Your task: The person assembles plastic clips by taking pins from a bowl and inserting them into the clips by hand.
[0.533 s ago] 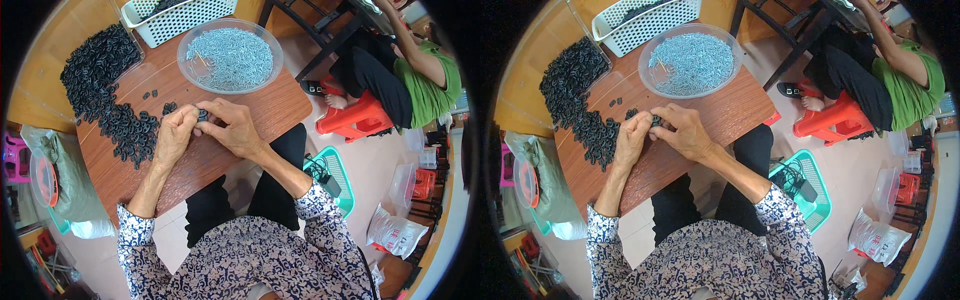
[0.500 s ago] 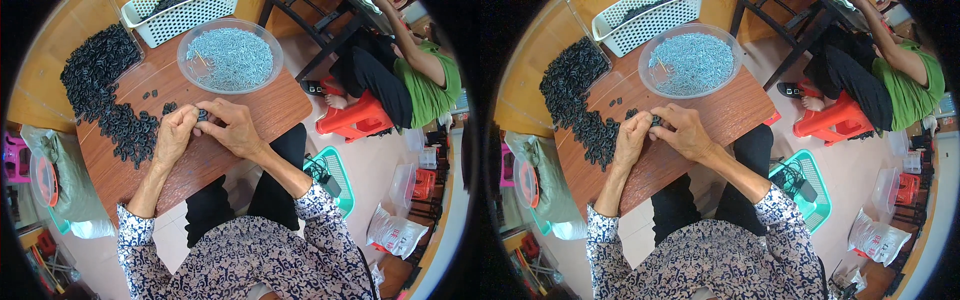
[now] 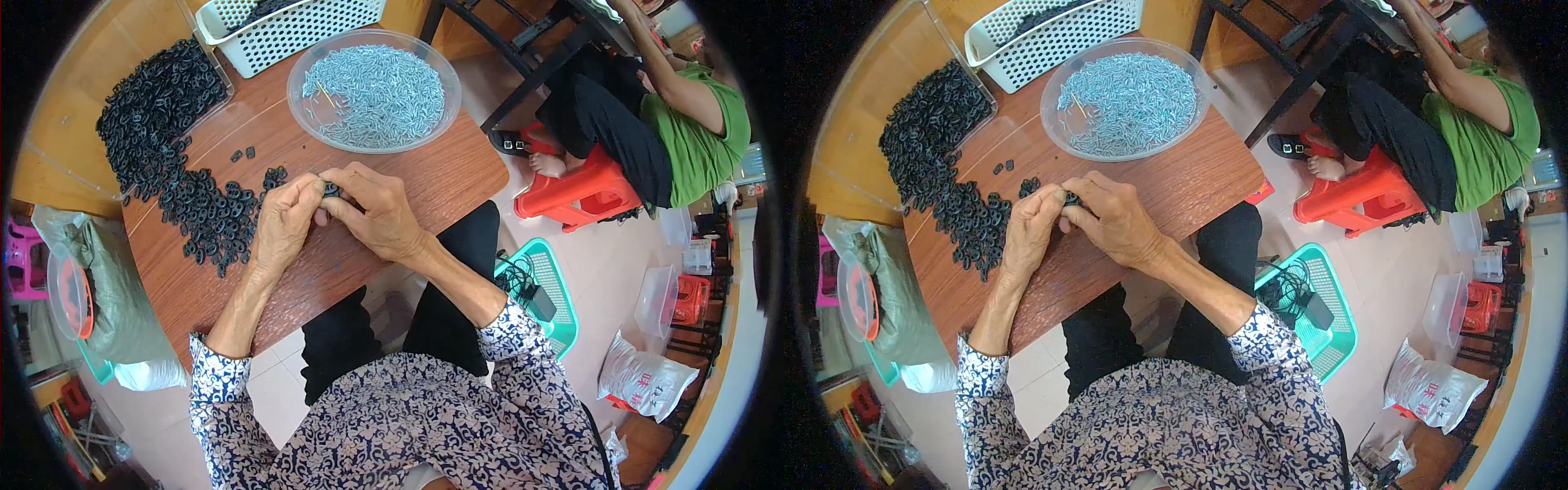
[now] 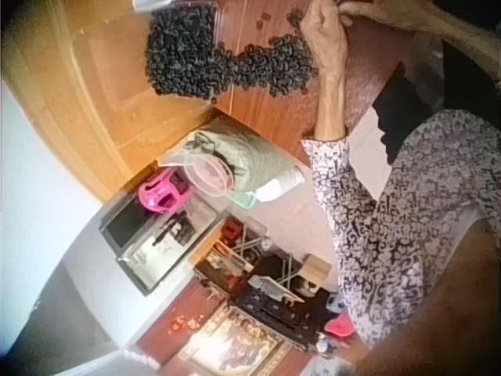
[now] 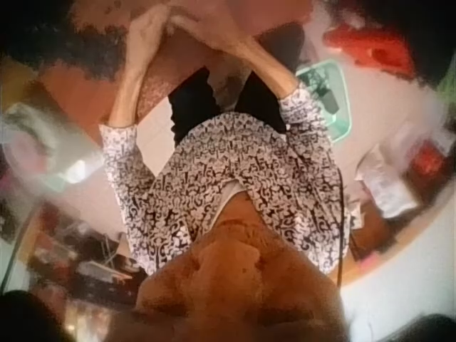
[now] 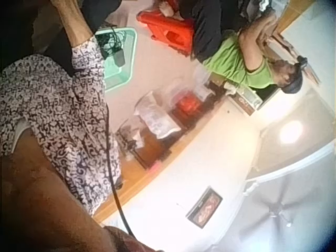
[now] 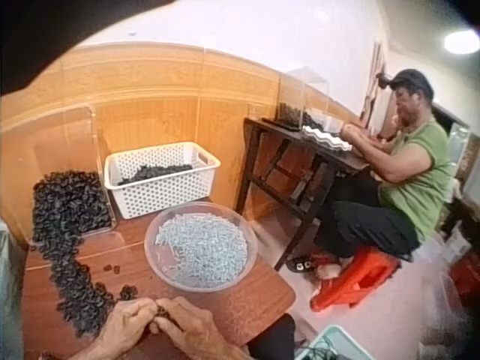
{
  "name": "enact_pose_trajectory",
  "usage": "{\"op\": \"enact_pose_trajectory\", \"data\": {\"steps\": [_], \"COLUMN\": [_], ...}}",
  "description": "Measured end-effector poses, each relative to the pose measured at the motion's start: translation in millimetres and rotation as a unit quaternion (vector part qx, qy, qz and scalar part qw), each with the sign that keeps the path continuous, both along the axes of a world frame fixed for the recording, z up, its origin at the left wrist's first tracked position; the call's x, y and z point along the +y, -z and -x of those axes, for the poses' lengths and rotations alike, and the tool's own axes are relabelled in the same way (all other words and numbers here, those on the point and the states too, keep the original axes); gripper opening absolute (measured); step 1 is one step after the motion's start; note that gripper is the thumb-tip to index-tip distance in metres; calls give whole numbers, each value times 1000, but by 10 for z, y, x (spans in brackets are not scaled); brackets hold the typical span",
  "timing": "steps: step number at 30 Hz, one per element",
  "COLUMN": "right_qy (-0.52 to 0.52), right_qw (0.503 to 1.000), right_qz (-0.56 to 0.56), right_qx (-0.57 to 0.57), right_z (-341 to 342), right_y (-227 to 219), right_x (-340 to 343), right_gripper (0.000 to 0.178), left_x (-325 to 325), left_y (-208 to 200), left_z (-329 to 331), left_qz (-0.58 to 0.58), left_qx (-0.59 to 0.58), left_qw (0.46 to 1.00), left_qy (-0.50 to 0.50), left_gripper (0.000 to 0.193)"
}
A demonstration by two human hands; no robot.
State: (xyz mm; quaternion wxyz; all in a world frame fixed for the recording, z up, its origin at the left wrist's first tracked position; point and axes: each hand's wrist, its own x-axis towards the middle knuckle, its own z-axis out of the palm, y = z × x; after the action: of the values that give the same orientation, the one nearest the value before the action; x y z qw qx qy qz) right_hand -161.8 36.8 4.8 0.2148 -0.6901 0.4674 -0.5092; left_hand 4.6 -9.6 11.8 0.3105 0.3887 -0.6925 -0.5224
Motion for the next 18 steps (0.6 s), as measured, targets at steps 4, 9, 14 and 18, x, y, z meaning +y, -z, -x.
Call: {"op": "enact_pose_trajectory", "data": {"steps": [4, 9, 14, 18], "right_qy": [2, -14, -14, -12], "right_qw": [1000, 1000, 1000, 999], "right_qz": [13, -7, 6, -28], "right_qx": [10, -1, -20, -23], "right_z": [4, -3, -15, -4], "right_y": [1, -40, 29, -23], "right_x": [-2, 32, 7, -19], "right_gripper": [31, 16, 25, 31], "left_x": [-15, -21, -25, -52], "left_y": [-2, -28, 13, 50], "left_z": [-22, -9, -34, -60], "left_qz": [-1, -35, -54, 3], "left_qx": [1, 41, 56, 53], "left_qw": [1000, 997, 994, 998], "left_qy": [24, 59, 75, 28], "left_gripper": [33, 36, 36, 34]}}
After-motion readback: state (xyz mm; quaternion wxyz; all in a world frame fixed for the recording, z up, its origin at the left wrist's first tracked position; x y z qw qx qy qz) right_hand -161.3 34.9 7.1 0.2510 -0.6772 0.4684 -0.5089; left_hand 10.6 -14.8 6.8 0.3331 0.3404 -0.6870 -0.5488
